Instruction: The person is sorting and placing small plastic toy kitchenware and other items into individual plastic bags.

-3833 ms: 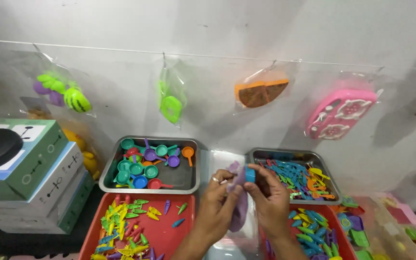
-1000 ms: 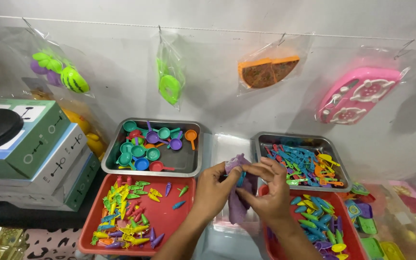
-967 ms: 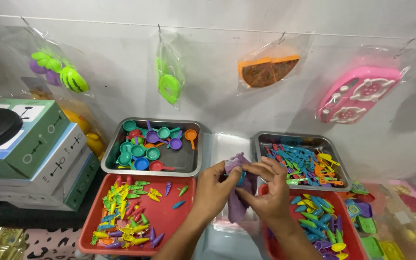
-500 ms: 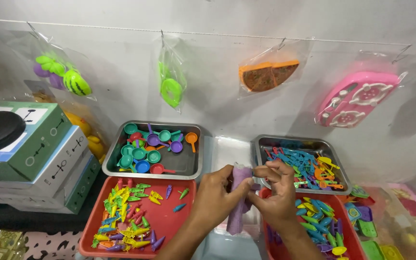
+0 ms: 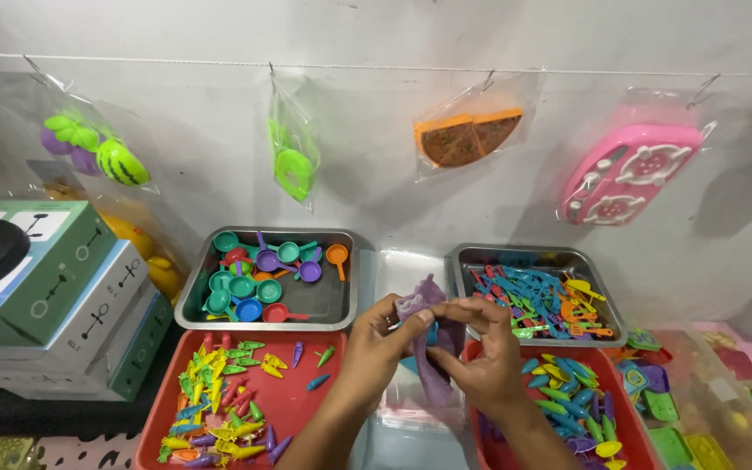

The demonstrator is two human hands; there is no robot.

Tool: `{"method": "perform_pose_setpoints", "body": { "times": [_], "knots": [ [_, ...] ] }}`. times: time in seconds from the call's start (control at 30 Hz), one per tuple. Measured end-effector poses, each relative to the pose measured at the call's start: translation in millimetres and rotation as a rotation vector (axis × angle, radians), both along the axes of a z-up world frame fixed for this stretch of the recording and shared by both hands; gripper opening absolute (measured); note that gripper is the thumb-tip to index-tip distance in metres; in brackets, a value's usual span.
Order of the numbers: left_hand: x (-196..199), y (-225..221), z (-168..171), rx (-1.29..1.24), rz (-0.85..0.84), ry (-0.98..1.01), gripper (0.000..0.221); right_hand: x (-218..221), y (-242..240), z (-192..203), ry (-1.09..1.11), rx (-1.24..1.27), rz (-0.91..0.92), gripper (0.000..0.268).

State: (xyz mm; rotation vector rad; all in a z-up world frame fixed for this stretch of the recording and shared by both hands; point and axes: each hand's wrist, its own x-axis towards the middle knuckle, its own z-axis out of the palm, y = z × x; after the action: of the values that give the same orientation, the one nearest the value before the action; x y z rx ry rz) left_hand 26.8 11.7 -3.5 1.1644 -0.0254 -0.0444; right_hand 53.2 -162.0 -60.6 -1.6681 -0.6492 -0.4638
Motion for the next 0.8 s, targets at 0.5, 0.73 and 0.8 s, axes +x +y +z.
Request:
{"method": "perform_pose_setpoints", "body": {
  "times": [0.5,0.73,0.8],
  "knots": [
    [-4,-3,4,0.241,0.031,-0.072,0.033,-4,-5,41,0.128,-0.067,-0.027,0.044],
    [-6,-3,0,0.260,-0.005,-0.052,0.027,0,-17,32,0.271,0.046,0.158,0.051],
    [-5,0,2,0.280,-0.003,-0.049,0.026,1,-16,34,0.269,0.082,0.188,0.049]
  ]
}}
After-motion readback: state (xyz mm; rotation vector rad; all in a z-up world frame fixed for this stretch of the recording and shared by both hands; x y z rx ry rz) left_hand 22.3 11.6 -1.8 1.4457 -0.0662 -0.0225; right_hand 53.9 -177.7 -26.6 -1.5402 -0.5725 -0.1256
